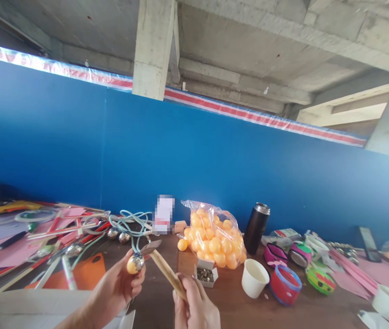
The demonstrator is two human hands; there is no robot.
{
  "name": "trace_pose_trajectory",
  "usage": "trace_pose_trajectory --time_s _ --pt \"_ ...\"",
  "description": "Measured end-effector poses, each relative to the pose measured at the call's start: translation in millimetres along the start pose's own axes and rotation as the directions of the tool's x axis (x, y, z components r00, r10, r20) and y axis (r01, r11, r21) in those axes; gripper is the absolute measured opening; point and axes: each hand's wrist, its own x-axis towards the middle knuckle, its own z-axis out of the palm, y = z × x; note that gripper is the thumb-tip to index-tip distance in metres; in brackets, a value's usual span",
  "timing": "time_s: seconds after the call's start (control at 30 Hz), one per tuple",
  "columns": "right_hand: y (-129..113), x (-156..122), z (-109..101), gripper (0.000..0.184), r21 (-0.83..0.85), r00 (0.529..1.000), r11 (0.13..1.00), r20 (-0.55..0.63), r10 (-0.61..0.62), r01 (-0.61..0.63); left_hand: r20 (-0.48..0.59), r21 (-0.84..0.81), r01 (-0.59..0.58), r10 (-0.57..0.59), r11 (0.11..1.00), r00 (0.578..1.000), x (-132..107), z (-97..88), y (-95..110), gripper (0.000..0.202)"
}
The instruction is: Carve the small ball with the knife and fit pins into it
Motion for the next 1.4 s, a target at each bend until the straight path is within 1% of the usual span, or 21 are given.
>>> trace_pose_trajectory --time_s 0.1,0.17,0.27,0.47,0.57,0.67,0.73,0.8,0.93,1.07,1.2,1.3,1.4 --pt "-2.3 0.7 -1.3 0.026 0.032 0.999 0.999 -0.043 0.018 -0.017 0.038 -0.010 -0.002 0.003 1.000 0.999 1.6 -3.2 -0.6 0.035" --pt "-2.5 0.7 -0.9 0.025 0.036 0.999 0.999 -0.041 0.012 -0.010 0.042 -0.007 -0.008 0.008 1.000 0.999 2.9 -4.2 -0.8 0.036" --pt "-1.8 0.3 0.2 0.024 0.038 1.000 0.999 -0.023 -0.009 0.010 0.026 0.005 -0.012 0.011 1.000 1.000 4.3 -4.0 -1.2 0.035" --pt "0.4 -1.3 1.3 0.024 0.012 0.999 0.999 -0.027 -0.033 0.033 -0.008 0.027 -0.029 0.029 0.999 1.000 3.9 -2.3 -2.9 0.033" --pt "4.2 -3.0 3.1 0.024 -0.051 0.998 0.996 0.004 -0.067 0.067 -0.026 0.031 -0.016 0.017 0.999 1.000 1.8 1.1 -3.1 0.033" --pt "9.0 -4.8 6.2 0.026 -0.110 0.992 0.988 0.075 -0.104 0.112 -0.066 0.042 0.005 -0.002 0.999 0.998 -1.2 5.5 -2.7 0.031" --pt "11.3 -5.5 7.9 0.026 -0.132 0.989 0.984 0.103 -0.108 0.121 -0.098 0.045 0.011 -0.006 0.999 0.995 -2.3 7.0 -2.6 0.032" --pt "12.3 -5.8 8.5 0.026 -0.124 0.990 0.986 0.101 -0.096 0.108 -0.112 0.044 0.009 -0.004 0.999 0.994 -2.3 7.1 -3.0 0.033" --pt "12.8 -5.9 7.9 0.025 -0.101 0.993 0.992 0.102 -0.065 0.075 -0.125 0.067 -0.016 0.025 0.998 0.992 -1.2 6.2 -4.4 0.033" --pt "14.1 -5.6 6.6 0.027 -0.148 0.987 0.984 0.142 -0.075 0.096 -0.181 0.111 -0.047 0.067 0.993 0.981 -2.9 6.6 -5.5 0.035" --pt "12.5 -2.4 2.1 0.025 -0.130 0.982 0.986 0.169 -0.085 0.107 -0.188 0.134 -0.102 0.126 0.986 0.974 -4.2 5.7 -7.0 0.032" --pt "10.4 0.2 -0.8 0.024 -0.125 0.984 0.986 0.155 -0.091 0.111 -0.187 0.124 -0.127 0.148 0.984 0.971 -3.0 5.4 -7.8 0.028" --pt "9.9 1.1 -1.2 0.026 -0.165 0.978 0.977 0.176 -0.108 0.138 -0.203 0.095 -0.129 0.146 0.987 0.968 -1.5 6.4 -6.9 0.035"
